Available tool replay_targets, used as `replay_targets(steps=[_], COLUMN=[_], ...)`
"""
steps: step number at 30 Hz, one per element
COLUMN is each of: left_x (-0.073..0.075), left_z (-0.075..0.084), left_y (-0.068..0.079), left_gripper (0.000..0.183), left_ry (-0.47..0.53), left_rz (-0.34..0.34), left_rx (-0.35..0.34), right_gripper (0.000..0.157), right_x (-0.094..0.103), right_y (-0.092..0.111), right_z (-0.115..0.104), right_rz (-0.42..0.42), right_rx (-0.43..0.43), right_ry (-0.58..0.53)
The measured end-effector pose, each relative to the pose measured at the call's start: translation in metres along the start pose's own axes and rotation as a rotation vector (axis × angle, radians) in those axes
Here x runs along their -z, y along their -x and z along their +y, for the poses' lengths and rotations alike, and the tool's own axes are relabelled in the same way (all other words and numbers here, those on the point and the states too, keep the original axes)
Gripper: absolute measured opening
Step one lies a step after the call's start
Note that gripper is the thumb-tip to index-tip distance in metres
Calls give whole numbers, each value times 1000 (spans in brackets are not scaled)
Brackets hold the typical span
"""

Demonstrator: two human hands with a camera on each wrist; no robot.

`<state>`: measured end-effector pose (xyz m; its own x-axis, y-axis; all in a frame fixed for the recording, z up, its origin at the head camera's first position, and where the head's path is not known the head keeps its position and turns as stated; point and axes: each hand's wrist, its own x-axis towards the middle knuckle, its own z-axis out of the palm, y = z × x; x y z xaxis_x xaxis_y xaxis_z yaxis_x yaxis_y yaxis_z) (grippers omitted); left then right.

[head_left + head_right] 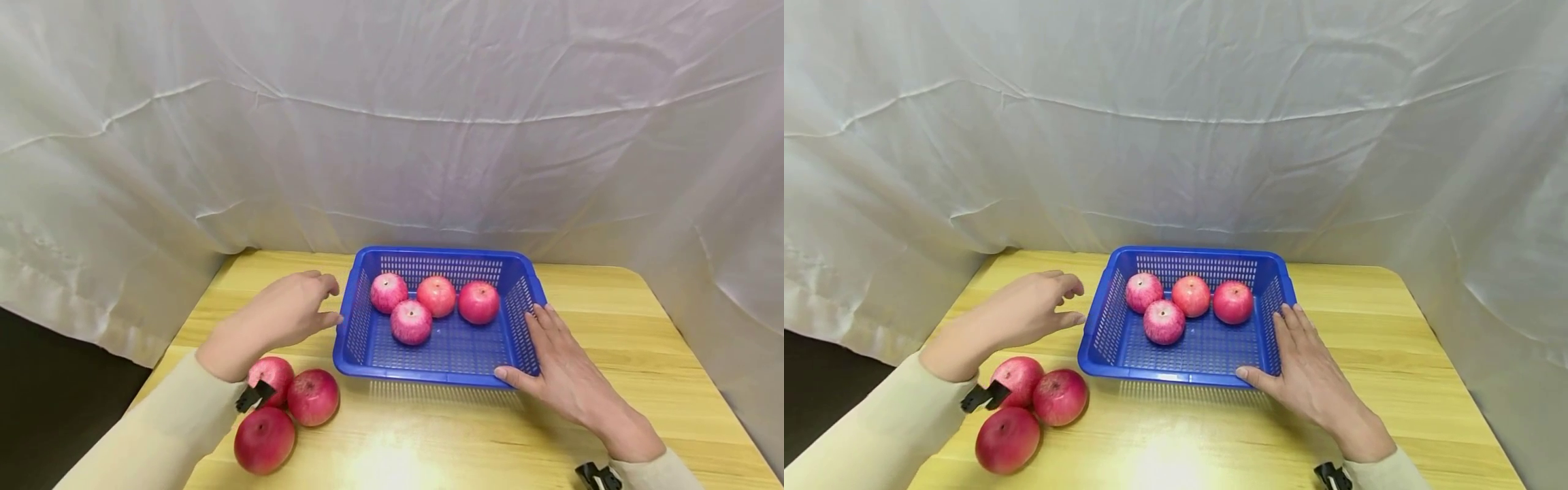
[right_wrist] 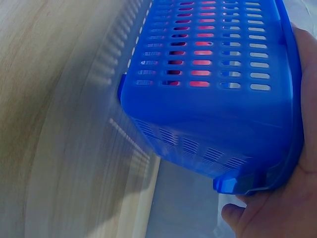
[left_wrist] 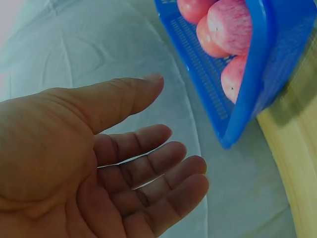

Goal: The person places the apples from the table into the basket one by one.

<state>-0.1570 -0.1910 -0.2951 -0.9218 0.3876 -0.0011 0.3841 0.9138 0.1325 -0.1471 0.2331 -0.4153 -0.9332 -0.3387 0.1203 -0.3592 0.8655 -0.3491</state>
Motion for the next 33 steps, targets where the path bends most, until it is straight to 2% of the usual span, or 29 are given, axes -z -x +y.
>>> replay_targets(steps=[4, 9, 14, 18, 22, 27, 33], left_x=[3, 8, 13, 11, 4, -8, -23], left_z=[-11, -31, -51, -65, -81, -104, -123], left_y=[20, 46, 70, 84, 99, 119, 141], left_gripper=[37, 39, 42, 47, 56, 73, 88], left_ry=[21, 78, 96, 100, 96, 98, 146], left_rz=[39, 67, 73, 65, -3, -139, -230], left_rx=[26, 98, 193, 252, 324, 437, 546], right_gripper=[115, 115, 115, 115, 116, 115, 115], right_x=[0, 1, 3, 4, 5, 5, 3], right_y=[0, 0, 0, 1, 3, 1, 0], right_z=[0, -1, -1, 1, 2, 1, 0], right_rz=[-4, -15, -12, -6, -12, -13, -21], right_rx=[-4, -15, -15, -20, -27, -20, -18], right_ry=[-9, -16, -15, -18, -16, -18, -22])
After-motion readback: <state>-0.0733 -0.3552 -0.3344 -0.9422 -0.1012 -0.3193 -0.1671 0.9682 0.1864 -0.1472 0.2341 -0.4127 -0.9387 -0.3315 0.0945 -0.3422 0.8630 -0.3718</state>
